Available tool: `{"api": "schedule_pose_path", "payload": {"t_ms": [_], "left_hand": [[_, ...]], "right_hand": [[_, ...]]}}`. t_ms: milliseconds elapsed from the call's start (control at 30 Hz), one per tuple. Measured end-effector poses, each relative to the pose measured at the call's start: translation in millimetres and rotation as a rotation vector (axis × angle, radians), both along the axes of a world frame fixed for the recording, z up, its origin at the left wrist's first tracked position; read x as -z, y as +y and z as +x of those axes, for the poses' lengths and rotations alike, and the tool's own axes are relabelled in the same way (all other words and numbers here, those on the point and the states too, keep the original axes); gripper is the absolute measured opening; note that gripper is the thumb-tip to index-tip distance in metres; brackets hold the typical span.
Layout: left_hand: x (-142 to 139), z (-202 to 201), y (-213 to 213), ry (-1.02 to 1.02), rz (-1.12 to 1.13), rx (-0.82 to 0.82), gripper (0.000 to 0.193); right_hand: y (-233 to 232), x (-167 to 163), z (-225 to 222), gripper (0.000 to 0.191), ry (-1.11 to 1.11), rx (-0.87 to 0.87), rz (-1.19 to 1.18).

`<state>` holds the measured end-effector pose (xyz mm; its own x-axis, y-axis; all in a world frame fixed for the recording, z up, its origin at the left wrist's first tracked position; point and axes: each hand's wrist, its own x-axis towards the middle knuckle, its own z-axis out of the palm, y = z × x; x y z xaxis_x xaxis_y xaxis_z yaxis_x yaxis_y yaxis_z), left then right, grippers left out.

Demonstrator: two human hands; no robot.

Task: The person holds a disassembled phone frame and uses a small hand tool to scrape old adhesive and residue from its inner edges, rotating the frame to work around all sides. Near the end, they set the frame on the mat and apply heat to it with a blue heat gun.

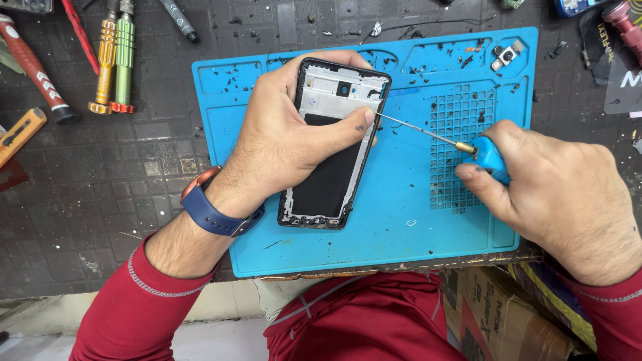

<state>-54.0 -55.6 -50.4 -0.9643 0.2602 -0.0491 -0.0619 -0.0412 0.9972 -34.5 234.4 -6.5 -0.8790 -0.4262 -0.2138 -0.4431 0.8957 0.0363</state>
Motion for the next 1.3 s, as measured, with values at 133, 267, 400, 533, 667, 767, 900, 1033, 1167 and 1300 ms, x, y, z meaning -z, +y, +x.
{"api": "schedule_pose_path", "payload": {"t_ms": [133,267,400,533,667,767,900,1033,1167,1300], "left_hand": [[-0.2,-0.1,-0.1,-0.016,0.005,-0.002,0.039],[0.8,0.8,-0.9,0.016,0.006,0.006,0.038],[2.7,0.8,-1.3,0.025,0.008,0.004,0.038],[3.8,1.3,-3.4,0.028,-0.001,-0.002,0.038],[4.1,2.3,-4.4,0.011,0.036,-0.003,0.039],[3.9,2.1,-5.9,0.016,0.028,-0.009,0.038],[5.1,4.1,-5.4,0.02,0.032,-0.024,0.038],[5.7,5.5,-4.9,0.015,0.042,-0.022,0.036],[6.2,5.5,-3.7,0.015,0.054,-0.018,0.036],[6.3,6.3,-4.8,0.033,0.035,-0.018,0.036]], "right_hand": [[-1.1,-1.7,0.0,0.042,-0.011,-0.006,0.001],[-1.1,-1.7,1.1,0.042,-0.001,-0.014,-0.013],[0.3,-0.8,1.3,0.042,0.0,-0.024,-0.021],[-0.2,0.6,2.2,0.041,0.005,-0.03,-0.032],[-0.8,0.6,3.9,0.041,0.005,-0.03,-0.046],[-1.7,0.1,3.9,0.042,0.006,-0.028,-0.03],[-2.7,0.6,5.6,0.042,0.027,-0.054,-0.024],[-3.8,0.7,7.8,0.043,0.043,-0.065,-0.011],[-4.5,0.1,9.2,0.045,0.042,-0.072,0.015],[-5.0,-0.2,10.1,0.045,0.036,-0.079,0.013]]}}
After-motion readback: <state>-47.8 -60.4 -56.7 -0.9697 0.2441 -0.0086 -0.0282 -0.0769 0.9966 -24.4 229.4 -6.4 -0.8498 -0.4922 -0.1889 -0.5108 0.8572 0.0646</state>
